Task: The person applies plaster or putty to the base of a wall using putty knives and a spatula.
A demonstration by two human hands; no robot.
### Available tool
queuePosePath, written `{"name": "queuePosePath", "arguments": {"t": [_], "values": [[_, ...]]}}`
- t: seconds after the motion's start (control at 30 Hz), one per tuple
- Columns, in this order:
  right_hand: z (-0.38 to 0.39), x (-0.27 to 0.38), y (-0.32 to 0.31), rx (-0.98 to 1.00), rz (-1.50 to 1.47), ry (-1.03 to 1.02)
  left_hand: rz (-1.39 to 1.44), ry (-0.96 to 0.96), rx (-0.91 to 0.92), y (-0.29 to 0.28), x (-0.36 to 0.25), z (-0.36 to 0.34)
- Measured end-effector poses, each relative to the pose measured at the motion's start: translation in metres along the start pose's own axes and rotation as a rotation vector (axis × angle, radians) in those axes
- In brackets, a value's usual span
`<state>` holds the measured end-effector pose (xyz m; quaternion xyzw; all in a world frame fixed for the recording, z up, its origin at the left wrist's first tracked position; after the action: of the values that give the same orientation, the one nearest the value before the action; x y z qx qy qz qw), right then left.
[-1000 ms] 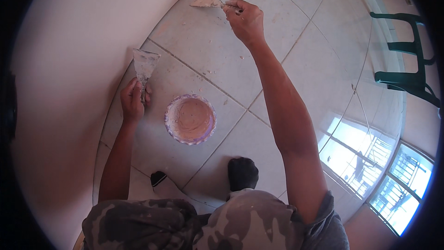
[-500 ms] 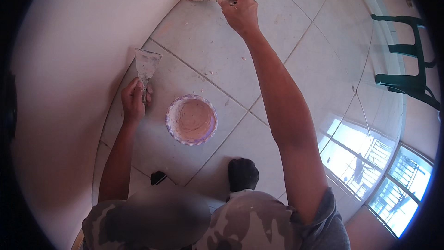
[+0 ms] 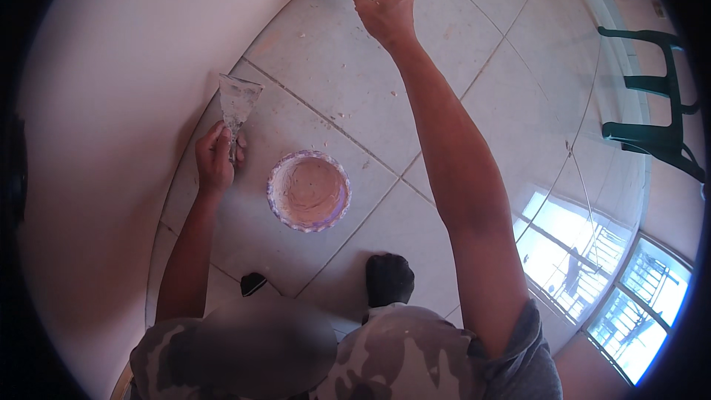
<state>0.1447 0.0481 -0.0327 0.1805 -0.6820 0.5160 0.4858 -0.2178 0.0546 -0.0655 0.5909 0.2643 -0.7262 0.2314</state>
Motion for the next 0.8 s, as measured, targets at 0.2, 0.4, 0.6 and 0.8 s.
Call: {"name": "queuePosePath", "arguments": {"t": [0.2,0.4,0.6,0.8], "values": [[-0.005,0.026,-0.009,0.071,-0.074,-0.034,-0.029,0.008,0.013,-0.001,0.003,0.003],[0.008,0.005,-0.041,-0.031,-0.058,-0.052,-0.017,0.034,0.017,0.002,0.002,0.0],[-0.001,-0.02,-0.028,-0.006,-0.061,0.007,-0.034,0.036,0.04,-0.001,0.003,0.001],[-0.017,-0.022,-0.029,0.004,-0.069,0.048,-0.054,0.029,0.005,0.0,0.001,-0.001]]}}
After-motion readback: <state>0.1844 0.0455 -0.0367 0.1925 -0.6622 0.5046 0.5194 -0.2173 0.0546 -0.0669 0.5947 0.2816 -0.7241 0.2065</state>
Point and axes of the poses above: each hand's wrist, its own z-axis away from the middle knuckle, its own y-axis out of the palm, x = y × z, the point moved 2 cm from there along -z, towards the middle knuckle, and after that the axes turned 13 degrees about x, right-handed, at the moved point
